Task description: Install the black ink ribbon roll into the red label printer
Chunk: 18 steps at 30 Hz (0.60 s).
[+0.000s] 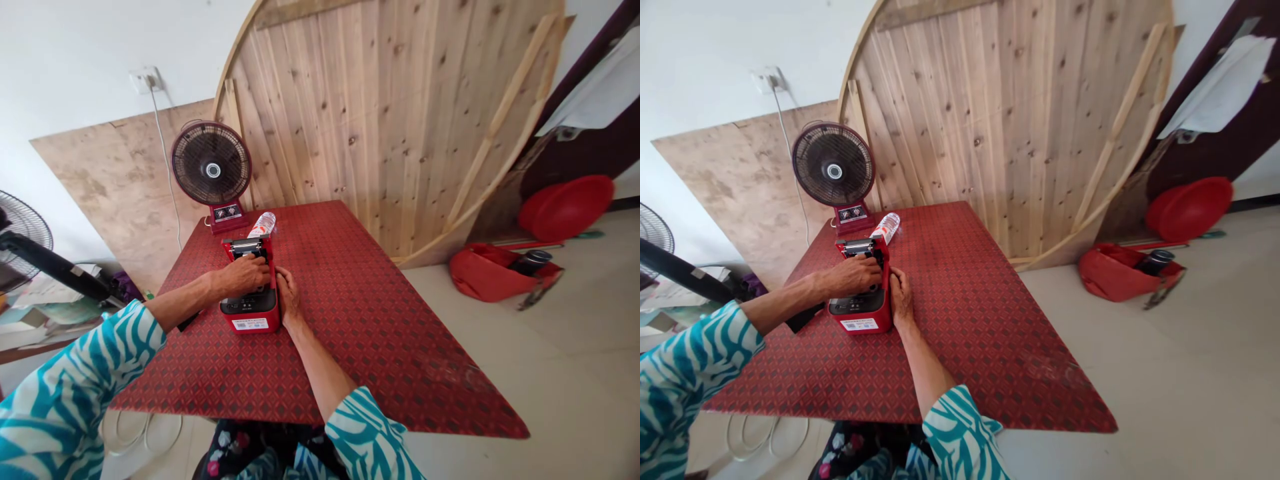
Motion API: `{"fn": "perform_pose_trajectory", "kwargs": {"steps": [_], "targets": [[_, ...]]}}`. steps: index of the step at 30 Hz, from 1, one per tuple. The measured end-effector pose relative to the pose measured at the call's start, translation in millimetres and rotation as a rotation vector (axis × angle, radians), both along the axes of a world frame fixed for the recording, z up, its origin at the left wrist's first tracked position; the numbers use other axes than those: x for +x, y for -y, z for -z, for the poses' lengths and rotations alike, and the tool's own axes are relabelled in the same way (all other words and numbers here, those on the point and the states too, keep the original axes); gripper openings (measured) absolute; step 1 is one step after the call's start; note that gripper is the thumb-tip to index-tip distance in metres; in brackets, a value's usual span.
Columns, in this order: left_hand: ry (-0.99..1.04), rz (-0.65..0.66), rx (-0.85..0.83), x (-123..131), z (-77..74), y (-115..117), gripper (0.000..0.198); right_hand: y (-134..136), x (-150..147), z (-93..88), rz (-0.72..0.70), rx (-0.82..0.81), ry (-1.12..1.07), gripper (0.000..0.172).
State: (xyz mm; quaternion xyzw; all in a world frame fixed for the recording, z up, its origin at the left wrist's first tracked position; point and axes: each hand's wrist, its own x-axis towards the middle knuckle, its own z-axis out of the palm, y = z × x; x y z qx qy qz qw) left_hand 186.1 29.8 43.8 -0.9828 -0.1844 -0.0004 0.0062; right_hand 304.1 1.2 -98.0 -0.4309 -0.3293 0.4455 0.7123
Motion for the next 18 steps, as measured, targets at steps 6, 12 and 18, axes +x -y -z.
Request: {"fn": "perform_pose_trajectory", "kwargs": {"steps": [6, 12, 18], "targets": [[0.128, -0.022, -0.047, -14, 5.7, 2, 0.016, 0, 0, 0.4, 0.022, -0.003, 0.030, 0.032], [0.143, -0.016, -0.067, -9, 8.0, 1, 0.019, 3, 0, -2.0, 0.010, 0.014, 0.016, 0.032], [0.131, -0.046, 0.023, -9, -0.3, 6, 0.016, 3, 1, -2.7, 0.012, -0.012, 0.023, 0.032]]}}
